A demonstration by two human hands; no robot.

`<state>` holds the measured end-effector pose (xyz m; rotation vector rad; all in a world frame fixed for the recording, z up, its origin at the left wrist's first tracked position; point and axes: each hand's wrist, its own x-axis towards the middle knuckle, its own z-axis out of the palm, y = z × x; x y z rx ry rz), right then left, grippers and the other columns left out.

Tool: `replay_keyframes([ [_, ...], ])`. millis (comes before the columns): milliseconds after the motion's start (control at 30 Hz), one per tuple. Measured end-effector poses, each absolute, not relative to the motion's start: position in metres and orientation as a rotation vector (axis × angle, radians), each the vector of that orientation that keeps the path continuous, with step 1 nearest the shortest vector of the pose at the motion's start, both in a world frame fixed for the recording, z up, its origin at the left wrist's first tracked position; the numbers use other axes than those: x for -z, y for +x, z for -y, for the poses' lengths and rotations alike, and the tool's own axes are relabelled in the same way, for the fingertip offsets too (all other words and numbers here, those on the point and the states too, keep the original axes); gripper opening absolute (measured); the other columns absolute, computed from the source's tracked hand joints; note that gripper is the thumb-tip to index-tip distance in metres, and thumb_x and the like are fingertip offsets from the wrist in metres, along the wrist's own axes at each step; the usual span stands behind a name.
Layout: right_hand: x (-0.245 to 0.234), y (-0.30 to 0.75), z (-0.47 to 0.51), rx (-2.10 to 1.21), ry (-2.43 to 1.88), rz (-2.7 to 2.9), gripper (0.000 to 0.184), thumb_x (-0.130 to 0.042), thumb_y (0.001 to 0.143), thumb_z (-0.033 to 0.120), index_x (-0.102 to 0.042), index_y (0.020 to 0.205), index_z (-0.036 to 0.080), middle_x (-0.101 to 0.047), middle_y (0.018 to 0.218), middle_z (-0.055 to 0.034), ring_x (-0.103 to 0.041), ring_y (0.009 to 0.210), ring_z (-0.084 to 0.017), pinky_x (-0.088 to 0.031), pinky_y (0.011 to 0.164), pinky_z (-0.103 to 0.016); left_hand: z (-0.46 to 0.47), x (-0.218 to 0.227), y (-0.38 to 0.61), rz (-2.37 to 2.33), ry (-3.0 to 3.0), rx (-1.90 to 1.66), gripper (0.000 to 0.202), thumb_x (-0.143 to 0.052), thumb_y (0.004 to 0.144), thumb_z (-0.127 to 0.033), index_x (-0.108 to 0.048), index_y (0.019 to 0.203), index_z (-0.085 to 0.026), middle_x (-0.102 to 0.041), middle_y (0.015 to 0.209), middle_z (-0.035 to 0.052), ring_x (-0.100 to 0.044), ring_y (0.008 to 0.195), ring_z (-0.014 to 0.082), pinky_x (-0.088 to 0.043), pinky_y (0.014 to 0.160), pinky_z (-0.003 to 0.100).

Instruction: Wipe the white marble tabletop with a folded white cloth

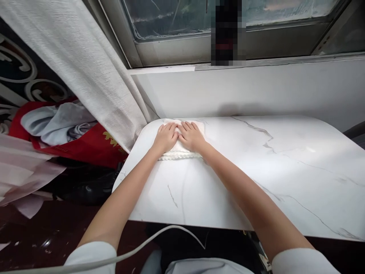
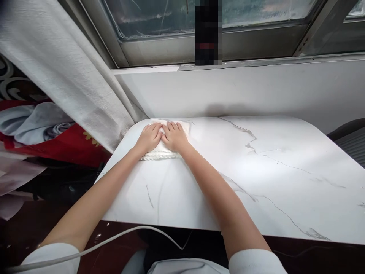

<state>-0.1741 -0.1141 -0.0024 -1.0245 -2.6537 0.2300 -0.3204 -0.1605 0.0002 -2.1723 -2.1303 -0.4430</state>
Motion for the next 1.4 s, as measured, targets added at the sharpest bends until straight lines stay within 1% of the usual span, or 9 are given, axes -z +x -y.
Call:
replay_keyframes([
  [133,0.002,-0.174,0.087,-0.261,-1.037,2.648,0.054,-0.033,0.102,0.028,-0.040,0.152,0.008,-0.035,0.159,-0.0144,-0.029,0.148,-0.027,-0.015,0.123,-0.044,0.132,0.002,-0.320,2.100,-2.164,0.455,0.044,-0.031,0.095,-0.023,-0.052,0.133,-0.014,-0.055,0.143,0.0143,-0.046,0.136,0.0264,-0.028,0.118,0.047],
  [267,0.004,-0.172,0.064,-0.284,-1.038,2.626,0.054,-0.033,0.101,0.026,-0.040,0.151,0.008,-0.036,0.159,-0.0136,-0.029,0.148,-0.027,-0.014,0.123,-0.045,0.109,0.003,-0.318,2.092,-2.193,0.470,0.044,-0.030,0.096,-0.023,-0.053,0.132,-0.014,-0.055,0.143,0.0150,-0.046,0.136,0.0270,-0.028,0.117,0.049],
  [467,0.004,-0.167,0.039,-0.293,-1.073,2.574,0.052,-0.034,0.099,0.025,-0.045,0.147,0.008,-0.039,0.158,-0.0141,-0.031,0.146,-0.026,-0.016,0.122,-0.047,0.079,0.001,-0.311,2.079,-2.208,0.476,0.043,-0.029,0.096,-0.022,-0.054,0.130,-0.014,-0.059,0.137,0.0145,-0.050,0.130,0.0268,-0.030,0.115,0.047],
  [633,0.001,-0.165,0.032,-0.283,-1.100,2.553,0.049,-0.035,0.098,0.023,-0.049,0.144,0.009,-0.044,0.154,-0.0131,-0.036,0.143,-0.025,-0.018,0.121,-0.043,0.064,0.001,-0.310,2.073,-2.195,0.430,0.041,-0.032,0.095,-0.022,-0.057,0.127,-0.015,-0.062,0.133,0.0139,-0.054,0.125,0.0281,-0.035,0.111,0.045],
  [733,0.001,-0.165,0.032,-0.273,-1.097,2.537,0.048,-0.035,0.099,0.023,-0.051,0.142,0.010,-0.047,0.152,-0.0134,-0.038,0.141,-0.025,-0.019,0.120,-0.043,0.063,0.002,-0.310,2.071,-2.186,0.427,0.040,-0.032,0.095,-0.022,-0.057,0.126,-0.015,-0.063,0.132,0.0144,-0.055,0.124,0.0291,-0.036,0.110,0.046],
  [933,0.004,-0.164,0.036,-0.223,-1.099,2.535,0.047,-0.036,0.101,0.024,-0.050,0.143,0.009,-0.046,0.153,-0.0141,-0.038,0.142,-0.026,-0.019,0.121,-0.044,0.071,0.002,-0.306,2.085,-2.163,0.451,0.043,-0.030,0.097,-0.022,-0.056,0.130,-0.015,-0.061,0.135,0.0129,-0.052,0.127,0.0274,-0.034,0.112,0.044],
  [1067,0.004,-0.161,0.042,-0.183,-1.133,2.542,0.049,-0.035,0.102,0.025,-0.046,0.147,0.008,-0.042,0.155,-0.0143,-0.035,0.144,-0.026,-0.019,0.122,-0.044,0.077,0.001,-0.301,2.094,-2.171,0.464,0.045,-0.029,0.097,-0.023,-0.055,0.133,-0.014,-0.059,0.140,0.0134,-0.050,0.131,0.0271,-0.031,0.115,0.046],
  [1200,0.005,-0.156,0.051,-0.148,-1.139,2.544,0.050,-0.035,0.103,0.025,-0.045,0.148,0.007,-0.041,0.156,-0.0159,-0.034,0.145,-0.027,-0.019,0.122,-0.045,0.085,0.002,-0.296,2.093,-2.169,0.503,0.045,-0.030,0.098,-0.024,-0.055,0.134,-0.016,-0.056,0.143,0.0127,-0.047,0.135,0.0258,-0.029,0.117,0.046],
  [1400,0.012,-0.147,0.071,-0.063,-1.122,2.502,0.050,-0.034,0.102,0.026,-0.048,0.146,0.007,-0.044,0.153,-0.0179,-0.038,0.143,-0.030,-0.023,0.119,-0.050,0.106,0.001,-0.284,2.125,-2.177,0.496,0.046,-0.030,0.098,-0.023,-0.053,0.137,-0.013,-0.052,0.148,0.0132,-0.044,0.140,0.0251,-0.025,0.120,0.047],
])
